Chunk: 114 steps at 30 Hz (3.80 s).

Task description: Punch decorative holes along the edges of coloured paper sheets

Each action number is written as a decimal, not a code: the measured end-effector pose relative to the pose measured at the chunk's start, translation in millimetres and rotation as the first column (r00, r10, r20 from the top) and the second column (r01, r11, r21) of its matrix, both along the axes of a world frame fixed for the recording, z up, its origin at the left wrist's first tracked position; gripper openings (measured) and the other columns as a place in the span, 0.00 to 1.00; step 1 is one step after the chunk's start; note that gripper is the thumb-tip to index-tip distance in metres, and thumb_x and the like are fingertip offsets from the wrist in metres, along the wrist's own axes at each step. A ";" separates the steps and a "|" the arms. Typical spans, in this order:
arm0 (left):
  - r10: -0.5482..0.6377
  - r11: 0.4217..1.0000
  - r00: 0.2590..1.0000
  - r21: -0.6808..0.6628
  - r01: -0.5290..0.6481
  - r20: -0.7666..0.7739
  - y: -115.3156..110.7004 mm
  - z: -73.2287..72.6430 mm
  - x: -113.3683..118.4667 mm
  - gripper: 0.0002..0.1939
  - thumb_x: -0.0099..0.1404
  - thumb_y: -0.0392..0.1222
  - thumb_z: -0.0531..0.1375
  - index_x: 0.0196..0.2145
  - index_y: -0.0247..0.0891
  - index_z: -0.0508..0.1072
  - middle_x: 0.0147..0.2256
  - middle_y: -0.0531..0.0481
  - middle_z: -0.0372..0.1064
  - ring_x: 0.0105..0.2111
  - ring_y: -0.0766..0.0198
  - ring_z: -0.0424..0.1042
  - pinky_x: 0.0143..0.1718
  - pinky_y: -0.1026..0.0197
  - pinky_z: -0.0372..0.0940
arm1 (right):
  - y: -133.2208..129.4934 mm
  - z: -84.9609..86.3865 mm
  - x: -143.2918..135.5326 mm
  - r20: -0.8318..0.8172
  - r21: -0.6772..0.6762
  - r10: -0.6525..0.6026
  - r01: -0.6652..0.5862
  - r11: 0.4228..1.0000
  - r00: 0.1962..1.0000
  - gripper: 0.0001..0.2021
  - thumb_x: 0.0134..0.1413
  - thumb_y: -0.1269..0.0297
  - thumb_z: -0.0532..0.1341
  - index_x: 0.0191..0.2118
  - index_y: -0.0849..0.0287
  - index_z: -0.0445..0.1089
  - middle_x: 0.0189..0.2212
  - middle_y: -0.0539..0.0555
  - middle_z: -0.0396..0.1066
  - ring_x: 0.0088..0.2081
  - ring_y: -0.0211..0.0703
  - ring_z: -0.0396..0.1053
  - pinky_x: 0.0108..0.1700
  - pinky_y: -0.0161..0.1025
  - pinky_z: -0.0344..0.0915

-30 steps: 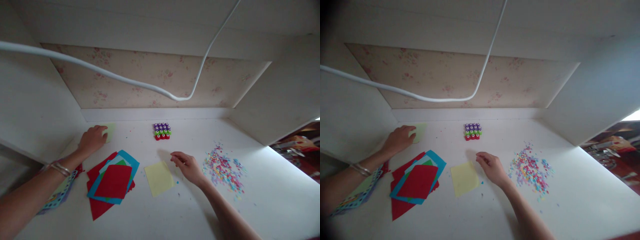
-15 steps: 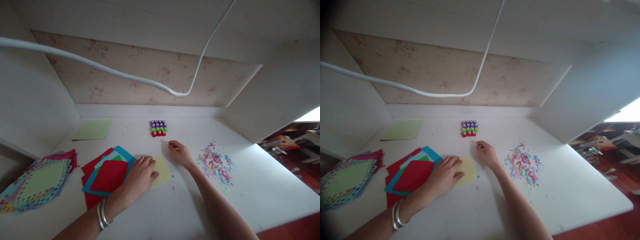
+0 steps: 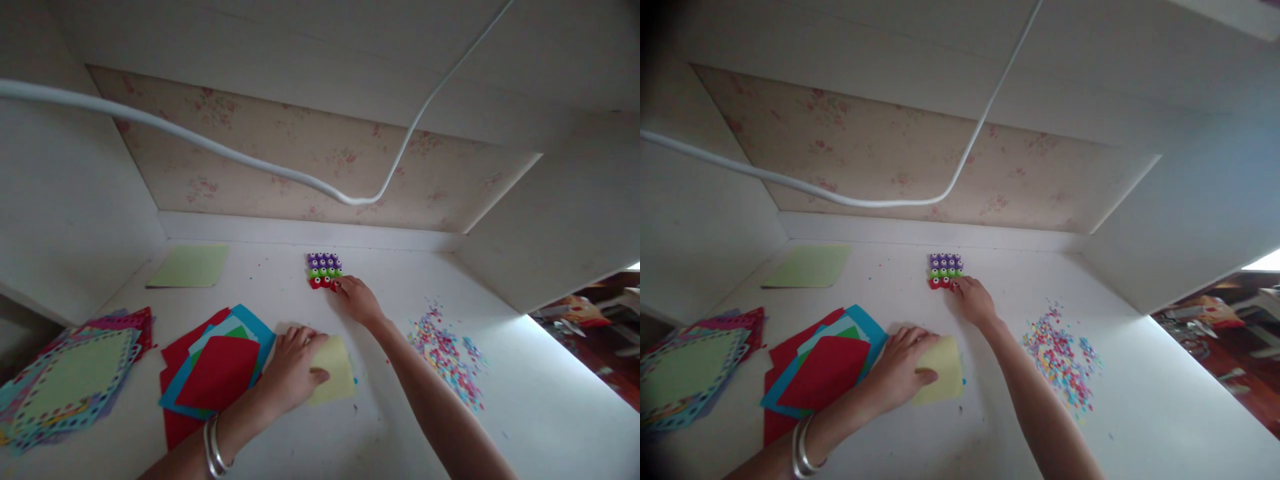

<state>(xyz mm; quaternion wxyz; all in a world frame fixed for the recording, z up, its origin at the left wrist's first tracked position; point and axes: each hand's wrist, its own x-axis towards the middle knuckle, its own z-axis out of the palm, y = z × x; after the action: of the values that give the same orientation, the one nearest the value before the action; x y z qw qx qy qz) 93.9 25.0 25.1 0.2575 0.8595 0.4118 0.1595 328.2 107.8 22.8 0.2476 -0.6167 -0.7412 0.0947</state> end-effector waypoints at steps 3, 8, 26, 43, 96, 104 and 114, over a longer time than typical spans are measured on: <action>-0.001 1.000 1.000 0.002 0.001 0.008 -0.8 -0.4 -0.4 0.30 0.56 0.42 0.68 0.56 0.51 0.68 0.50 0.50 0.68 0.53 0.51 0.62 0.53 0.49 0.57 | -15.1 5.2 -0.5 0.028 -0.007 -0.007 0.007 1.000 1.000 0.11 0.65 0.66 0.54 0.45 0.56 0.74 0.44 0.56 0.74 0.47 0.45 0.70 0.51 0.41 0.63; 0.009 0.999 0.999 0.032 -0.010 0.032 -1.2 -4.5 -2.0 0.23 0.56 0.43 0.68 0.51 0.46 0.73 0.52 0.46 0.67 0.53 0.49 0.64 0.53 0.46 0.59 | -61.2 9.5 0.3 -0.002 0.002 -0.003 0.003 1.000 1.000 0.09 0.65 0.64 0.55 0.43 0.55 0.73 0.41 0.55 0.73 0.43 0.46 0.71 0.47 0.41 0.65; -0.075 0.987 0.987 0.150 0.053 0.141 -9.2 -6.8 7.2 0.14 0.68 0.39 0.60 0.50 0.42 0.74 0.53 0.46 0.69 0.54 0.56 0.67 0.57 0.49 0.61 | -133.2 0.1 3.6 -0.310 0.008 -0.259 0.275 0.961 0.915 0.12 0.62 0.56 0.56 0.41 0.57 0.72 0.37 0.56 0.74 0.34 0.44 0.71 0.36 0.41 0.68; -0.164 0.981 0.974 0.128 0.145 0.154 56.2 0.4 24.7 0.12 0.64 0.35 0.59 0.45 0.41 0.75 0.44 0.48 0.75 0.45 0.59 0.74 0.49 0.56 0.67 | -152.9 4.2 8.2 -0.018 -0.123 0.040 -0.042 0.992 0.999 0.16 0.59 0.63 0.61 0.53 0.51 0.72 0.53 0.59 0.68 0.51 0.55 0.65 0.54 0.52 0.64; -0.102 0.994 0.930 0.072 0.082 0.354 38.8 -17.4 -8.4 0.09 0.67 0.41 0.62 0.46 0.42 0.74 0.43 0.50 0.73 0.43 0.63 0.72 0.46 0.60 0.69 | -144.4 11.6 -0.8 -0.755 -0.574 -0.525 -0.009 0.819 0.393 0.27 0.48 0.58 0.67 0.56 0.57 0.68 0.36 0.50 0.69 0.33 0.40 0.72 0.30 0.35 0.66; -0.145 0.986 0.936 0.121 0.112 0.319 37.8 -18.4 -9.4 0.10 0.68 0.41 0.61 0.46 0.42 0.75 0.43 0.49 0.73 0.44 0.63 0.72 0.47 0.59 0.69 | -146.1 11.2 -0.1 -0.731 -0.577 -0.528 0.023 0.817 0.432 0.27 0.49 0.58 0.65 0.57 0.58 0.68 0.37 0.51 0.70 0.31 0.39 0.72 0.29 0.34 0.66; -0.176 0.972 0.943 0.199 0.121 0.284 40.0 -23.0 -9.1 0.13 0.69 0.43 0.59 0.51 0.43 0.74 0.45 0.48 0.74 0.44 0.62 0.73 0.48 0.58 0.70 | -147.4 6.9 -2.4 -0.711 -0.538 -0.481 0.044 0.842 0.512 0.25 0.54 0.60 0.62 0.58 0.58 0.67 0.43 0.54 0.72 0.32 0.40 0.75 0.29 0.35 0.69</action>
<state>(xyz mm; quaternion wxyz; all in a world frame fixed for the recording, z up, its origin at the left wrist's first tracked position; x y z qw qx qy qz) 84.9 65.1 2.2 0.2503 0.8736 0.2857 0.3044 325.8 -39.6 29.7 0.4255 -0.6462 -0.3862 0.5023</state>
